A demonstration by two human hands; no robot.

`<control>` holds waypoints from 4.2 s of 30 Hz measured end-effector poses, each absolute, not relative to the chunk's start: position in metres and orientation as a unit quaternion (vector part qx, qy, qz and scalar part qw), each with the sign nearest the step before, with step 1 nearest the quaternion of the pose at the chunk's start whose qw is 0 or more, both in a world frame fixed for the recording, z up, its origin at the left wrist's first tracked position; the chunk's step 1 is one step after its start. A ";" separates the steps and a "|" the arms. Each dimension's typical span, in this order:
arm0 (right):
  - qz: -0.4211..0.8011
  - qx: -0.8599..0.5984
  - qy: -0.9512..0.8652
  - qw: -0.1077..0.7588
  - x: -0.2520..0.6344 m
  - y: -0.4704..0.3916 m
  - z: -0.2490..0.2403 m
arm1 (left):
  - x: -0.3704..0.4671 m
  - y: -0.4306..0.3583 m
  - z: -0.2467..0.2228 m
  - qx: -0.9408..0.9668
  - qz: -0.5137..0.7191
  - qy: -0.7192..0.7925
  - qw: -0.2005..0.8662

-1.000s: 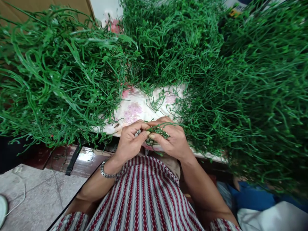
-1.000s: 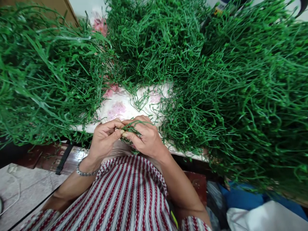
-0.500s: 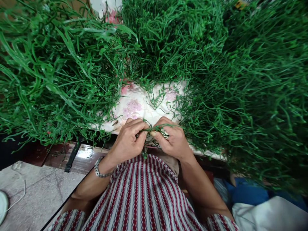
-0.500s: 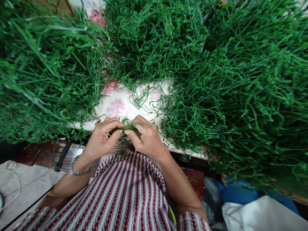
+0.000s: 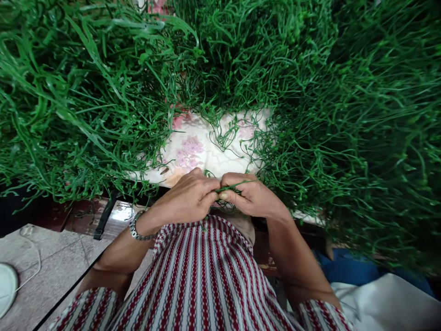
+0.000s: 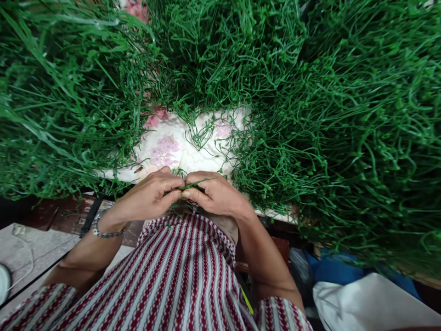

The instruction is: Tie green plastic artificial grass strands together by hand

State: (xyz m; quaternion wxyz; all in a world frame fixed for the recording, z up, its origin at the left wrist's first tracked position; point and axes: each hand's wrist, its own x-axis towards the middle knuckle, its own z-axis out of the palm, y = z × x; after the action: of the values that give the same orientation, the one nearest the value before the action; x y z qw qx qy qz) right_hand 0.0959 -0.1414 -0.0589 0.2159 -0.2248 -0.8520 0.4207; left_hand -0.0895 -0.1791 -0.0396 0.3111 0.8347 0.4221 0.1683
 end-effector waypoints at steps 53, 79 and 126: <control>0.386 -0.223 -0.873 0.198 0.098 -0.152 -0.045 | -0.109 -0.185 -0.055 0.765 0.299 0.369 0.435; 0.654 -0.036 -0.732 0.188 0.088 -0.150 -0.078 | -0.098 -0.184 -0.071 0.778 0.279 0.175 0.535; 0.551 0.045 -0.828 0.094 0.088 -0.154 -0.053 | -0.113 -0.187 -0.051 0.817 0.180 0.114 0.536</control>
State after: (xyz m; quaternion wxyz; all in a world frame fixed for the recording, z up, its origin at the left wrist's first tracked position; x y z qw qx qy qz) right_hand 0.0878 -0.1538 -0.0526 0.0943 0.0450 -0.8280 0.5509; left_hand -0.1134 -0.1870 -0.0508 0.5360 0.8170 0.1136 0.1797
